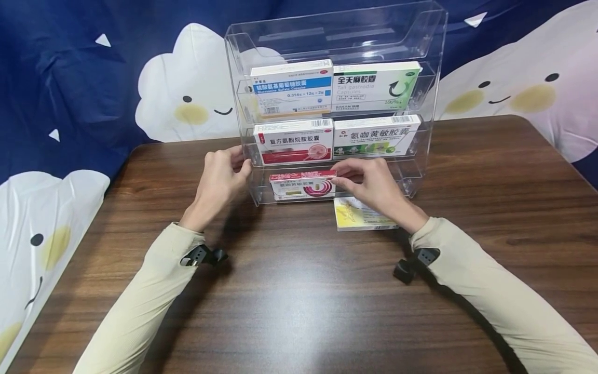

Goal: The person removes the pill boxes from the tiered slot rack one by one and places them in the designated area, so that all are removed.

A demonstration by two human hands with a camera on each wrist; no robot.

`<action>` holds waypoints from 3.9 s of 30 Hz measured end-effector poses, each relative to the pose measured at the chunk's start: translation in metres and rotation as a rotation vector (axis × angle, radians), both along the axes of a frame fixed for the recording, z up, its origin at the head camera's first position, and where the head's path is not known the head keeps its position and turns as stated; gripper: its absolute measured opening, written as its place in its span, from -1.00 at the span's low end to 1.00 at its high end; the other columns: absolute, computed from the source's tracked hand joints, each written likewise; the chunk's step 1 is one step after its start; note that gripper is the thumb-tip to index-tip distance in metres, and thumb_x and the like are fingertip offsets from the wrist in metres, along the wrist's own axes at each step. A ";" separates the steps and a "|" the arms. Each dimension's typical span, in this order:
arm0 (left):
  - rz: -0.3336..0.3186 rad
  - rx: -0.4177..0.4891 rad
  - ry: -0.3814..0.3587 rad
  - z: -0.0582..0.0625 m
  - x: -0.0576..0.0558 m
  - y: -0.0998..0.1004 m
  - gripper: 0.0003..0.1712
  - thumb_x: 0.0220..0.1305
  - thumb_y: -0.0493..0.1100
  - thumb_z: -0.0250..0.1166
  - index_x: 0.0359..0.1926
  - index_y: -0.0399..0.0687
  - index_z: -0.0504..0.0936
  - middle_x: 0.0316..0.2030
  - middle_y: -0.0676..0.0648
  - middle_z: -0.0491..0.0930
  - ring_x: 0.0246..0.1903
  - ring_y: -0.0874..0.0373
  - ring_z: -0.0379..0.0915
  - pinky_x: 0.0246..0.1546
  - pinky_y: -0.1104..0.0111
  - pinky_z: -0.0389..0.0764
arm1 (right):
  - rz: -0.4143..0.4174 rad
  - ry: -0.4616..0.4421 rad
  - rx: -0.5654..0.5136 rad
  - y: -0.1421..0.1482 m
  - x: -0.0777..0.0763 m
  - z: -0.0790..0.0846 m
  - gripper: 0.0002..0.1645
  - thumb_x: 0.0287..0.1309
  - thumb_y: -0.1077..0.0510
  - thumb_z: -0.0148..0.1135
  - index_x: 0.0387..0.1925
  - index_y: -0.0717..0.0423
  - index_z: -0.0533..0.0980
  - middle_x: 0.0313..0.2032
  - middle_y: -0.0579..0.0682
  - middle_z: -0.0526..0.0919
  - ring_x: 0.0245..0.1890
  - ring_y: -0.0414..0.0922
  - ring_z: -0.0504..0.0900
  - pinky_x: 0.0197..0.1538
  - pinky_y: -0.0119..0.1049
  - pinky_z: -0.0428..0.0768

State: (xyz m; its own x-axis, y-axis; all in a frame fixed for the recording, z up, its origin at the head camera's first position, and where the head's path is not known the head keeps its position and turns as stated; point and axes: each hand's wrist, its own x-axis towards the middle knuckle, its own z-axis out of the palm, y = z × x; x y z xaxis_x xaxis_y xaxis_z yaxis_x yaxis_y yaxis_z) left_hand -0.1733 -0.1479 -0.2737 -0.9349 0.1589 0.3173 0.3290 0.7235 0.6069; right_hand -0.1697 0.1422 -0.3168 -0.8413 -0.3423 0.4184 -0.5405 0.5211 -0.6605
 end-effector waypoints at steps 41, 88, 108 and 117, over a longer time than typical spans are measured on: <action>-0.012 -0.003 0.004 0.001 0.001 0.000 -0.64 0.21 -0.35 0.11 0.01 -0.40 0.61 -0.15 -0.31 0.66 -0.07 -0.04 0.62 -0.08 0.19 0.63 | -0.038 0.007 -0.022 0.006 0.025 0.014 -0.80 0.06 0.26 0.40 -0.21 0.21 0.68 -0.29 0.05 0.75 -0.33 -0.14 0.71 -0.25 -0.55 0.61; -0.014 -0.003 0.024 -0.001 0.000 0.000 -0.65 0.22 -0.35 0.10 -0.01 -0.39 0.62 -0.18 -0.29 0.68 -0.13 -0.02 0.65 -0.14 0.19 0.65 | 0.410 0.187 0.427 -0.033 0.055 0.003 -0.70 0.03 0.25 0.39 -0.18 0.33 0.62 -0.17 0.13 0.68 -0.13 -0.02 0.66 0.01 -0.18 0.62; -0.019 -0.048 0.058 0.000 -0.001 0.001 -0.69 0.19 -0.36 0.10 -0.09 -0.38 0.66 -0.25 -0.27 0.70 -0.31 0.07 0.61 -0.26 0.21 0.60 | 0.393 0.259 0.595 -0.040 0.057 -0.001 -0.81 -0.09 0.42 0.37 -0.40 0.15 0.61 -0.33 0.01 0.61 -0.29 -0.07 0.64 -0.18 -0.20 0.66; -0.006 -0.069 0.058 0.000 -0.001 0.001 -0.71 0.18 -0.38 0.08 -0.15 -0.40 0.66 -0.29 -0.26 0.71 -0.44 0.08 0.52 -0.36 0.23 0.52 | 0.369 0.213 0.605 -0.037 0.053 0.000 -0.81 -0.01 0.46 0.30 -0.35 0.17 0.61 -0.27 0.04 0.65 -0.25 -0.04 0.67 -0.19 -0.15 0.66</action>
State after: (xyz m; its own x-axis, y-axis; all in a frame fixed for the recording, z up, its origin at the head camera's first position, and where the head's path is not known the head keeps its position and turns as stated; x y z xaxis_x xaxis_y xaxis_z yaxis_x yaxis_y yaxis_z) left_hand -0.1745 -0.1472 -0.2735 -0.9143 0.1883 0.3587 0.3667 0.7610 0.5353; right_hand -0.1169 0.1056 -0.3170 -0.5486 -0.8097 0.2083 -0.8354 0.5207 -0.1759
